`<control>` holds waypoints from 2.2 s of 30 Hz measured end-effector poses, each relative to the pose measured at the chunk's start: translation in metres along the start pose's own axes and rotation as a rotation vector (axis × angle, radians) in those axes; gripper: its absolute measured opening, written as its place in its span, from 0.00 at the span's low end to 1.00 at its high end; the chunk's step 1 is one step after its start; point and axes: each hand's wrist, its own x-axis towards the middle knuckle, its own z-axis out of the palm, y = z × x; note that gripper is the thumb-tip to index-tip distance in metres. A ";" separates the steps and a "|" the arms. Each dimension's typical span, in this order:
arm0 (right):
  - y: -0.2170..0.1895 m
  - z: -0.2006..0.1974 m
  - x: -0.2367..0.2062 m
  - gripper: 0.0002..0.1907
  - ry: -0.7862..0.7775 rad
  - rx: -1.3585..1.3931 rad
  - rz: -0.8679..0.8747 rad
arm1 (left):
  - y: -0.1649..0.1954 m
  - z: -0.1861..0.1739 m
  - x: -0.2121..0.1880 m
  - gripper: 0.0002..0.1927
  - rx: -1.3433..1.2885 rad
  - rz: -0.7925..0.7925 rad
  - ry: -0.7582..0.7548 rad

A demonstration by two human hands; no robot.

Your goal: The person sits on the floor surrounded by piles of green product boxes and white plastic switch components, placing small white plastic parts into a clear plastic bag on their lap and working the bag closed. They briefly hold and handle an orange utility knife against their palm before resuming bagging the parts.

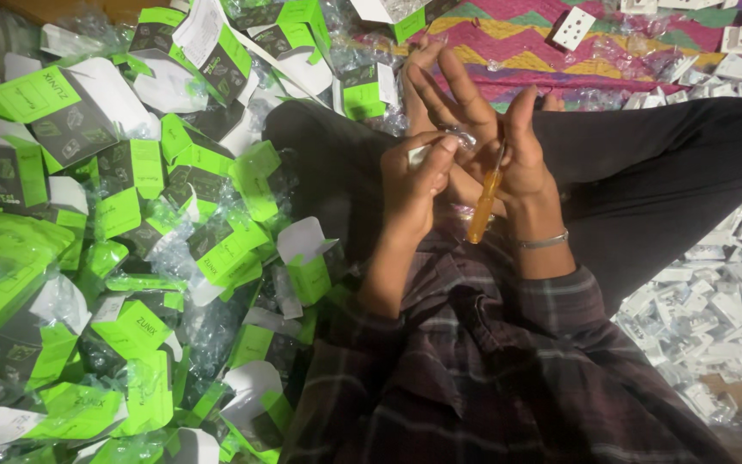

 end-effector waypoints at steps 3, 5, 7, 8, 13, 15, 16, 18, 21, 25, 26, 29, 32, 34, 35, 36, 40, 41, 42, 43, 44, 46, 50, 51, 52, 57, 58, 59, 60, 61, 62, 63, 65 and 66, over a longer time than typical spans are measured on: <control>0.002 -0.001 -0.001 0.51 -0.140 0.571 0.009 | -0.002 -0.001 0.002 0.13 -0.136 -0.060 -0.031; 0.003 -0.002 -0.001 0.51 -0.152 0.595 0.006 | -0.002 0.000 0.002 0.11 -0.106 -0.050 0.000; 0.004 -0.002 -0.001 0.48 -0.034 0.067 -0.012 | -0.003 0.001 0.002 0.09 -0.088 -0.050 0.025; 0.004 -0.002 -0.001 0.49 -0.025 0.046 -0.004 | -0.003 0.001 0.003 0.08 -0.086 -0.055 0.035; 0.004 -0.004 -0.001 0.50 -0.039 0.062 -0.002 | -0.004 -0.001 0.004 0.06 -0.091 -0.042 0.029; 0.005 -0.005 -0.001 0.49 -0.045 0.032 -0.019 | -0.004 -0.002 0.004 0.06 -0.088 -0.029 0.005; 0.005 -0.005 -0.002 0.49 -0.040 0.027 -0.021 | -0.005 -0.003 0.004 0.06 -0.094 -0.022 -0.003; 0.004 -0.005 -0.002 0.49 -0.022 0.028 -0.018 | -0.005 -0.004 0.003 0.06 -0.104 -0.008 -0.014; 0.003 -0.004 -0.003 0.48 -0.010 0.043 -0.011 | -0.005 -0.004 0.003 0.06 -0.081 -0.016 -0.010; 0.000 -0.002 0.000 0.50 -0.034 -0.013 -0.020 | -0.006 -0.004 0.004 0.07 -0.050 -0.019 0.021; -0.001 -0.001 0.001 0.50 -0.039 -0.092 -0.029 | -0.007 -0.003 0.004 0.07 -0.034 -0.018 0.041; -0.002 0.001 0.004 0.51 -0.046 -0.227 -0.045 | -0.010 -0.001 0.004 0.09 -0.001 0.024 0.066; -0.001 0.002 0.004 0.51 -0.045 -0.186 -0.047 | -0.011 0.000 0.004 0.10 0.022 0.038 0.079; -0.001 0.002 0.004 0.51 -0.043 -0.185 -0.047 | -0.011 0.000 0.004 0.10 0.040 0.036 0.088; -0.001 0.002 0.004 0.51 -0.046 -0.187 -0.052 | -0.010 -0.001 0.003 0.10 0.051 0.038 0.090; -0.002 0.002 0.004 0.51 -0.050 -0.190 -0.056 | -0.010 -0.001 0.003 0.10 0.062 0.041 0.093; -0.005 0.000 0.003 0.50 -0.061 -0.201 -0.062 | -0.009 -0.001 0.003 0.10 0.053 0.052 0.059; -0.006 0.000 0.003 0.50 -0.054 -0.206 -0.059 | -0.009 -0.001 0.003 0.10 0.052 0.049 0.055; -0.006 0.000 0.003 0.50 -0.047 -0.210 -0.056 | -0.010 -0.001 0.003 0.09 0.051 0.047 0.051; -0.006 0.000 0.003 0.50 -0.041 -0.212 -0.052 | -0.010 -0.002 0.003 0.09 0.050 0.044 0.052; -0.006 -0.001 0.002 0.50 -0.039 -0.206 -0.053 | -0.010 -0.002 0.004 0.09 0.047 0.041 0.053; -0.006 -0.001 0.002 0.50 -0.035 -0.196 -0.056 | -0.011 -0.002 0.005 0.09 0.054 0.040 0.058; -0.005 -0.002 0.000 0.48 -0.026 -0.200 -0.054 | -0.013 -0.002 0.005 0.09 0.084 0.050 0.073; -0.005 -0.002 0.001 0.48 -0.024 -0.211 -0.052 | -0.013 -0.001 0.005 0.09 0.089 0.051 0.074; -0.005 -0.003 0.001 0.48 -0.022 -0.222 -0.050 | -0.014 -0.001 0.006 0.08 0.075 0.049 0.074; -0.004 -0.004 0.003 0.48 -0.058 -0.203 -0.051 | -0.012 -0.002 0.008 0.07 0.046 0.024 0.077; -0.004 -0.005 0.003 0.48 -0.056 -0.193 -0.052 | -0.011 -0.003 0.008 0.07 0.031 0.021 0.075; -0.004 -0.005 0.003 0.48 -0.052 -0.193 -0.052 | -0.010 -0.004 0.009 0.07 0.014 0.018 0.073; -0.004 -0.005 0.003 0.48 -0.048 -0.193 -0.053 | -0.009 -0.005 0.009 0.07 -0.001 0.015 0.070; -0.005 -0.005 0.003 0.49 -0.043 -0.194 -0.055 | -0.008 -0.006 0.009 0.07 -0.005 0.019 0.065; -0.005 -0.006 0.003 0.49 -0.041 -0.197 -0.055 | -0.008 -0.007 0.009 0.07 -0.010 0.024 0.060; -0.005 -0.006 0.003 0.49 -0.039 -0.199 -0.055 | -0.008 -0.007 0.009 0.07 -0.014 0.029 0.055; -0.005 -0.006 0.004 0.49 -0.045 -0.209 -0.053 | -0.010 -0.007 0.009 0.07 -0.008 0.033 0.045; -0.005 -0.006 0.004 0.49 -0.055 -0.217 -0.052 | -0.011 -0.006 0.009 0.07 -0.004 0.034 0.040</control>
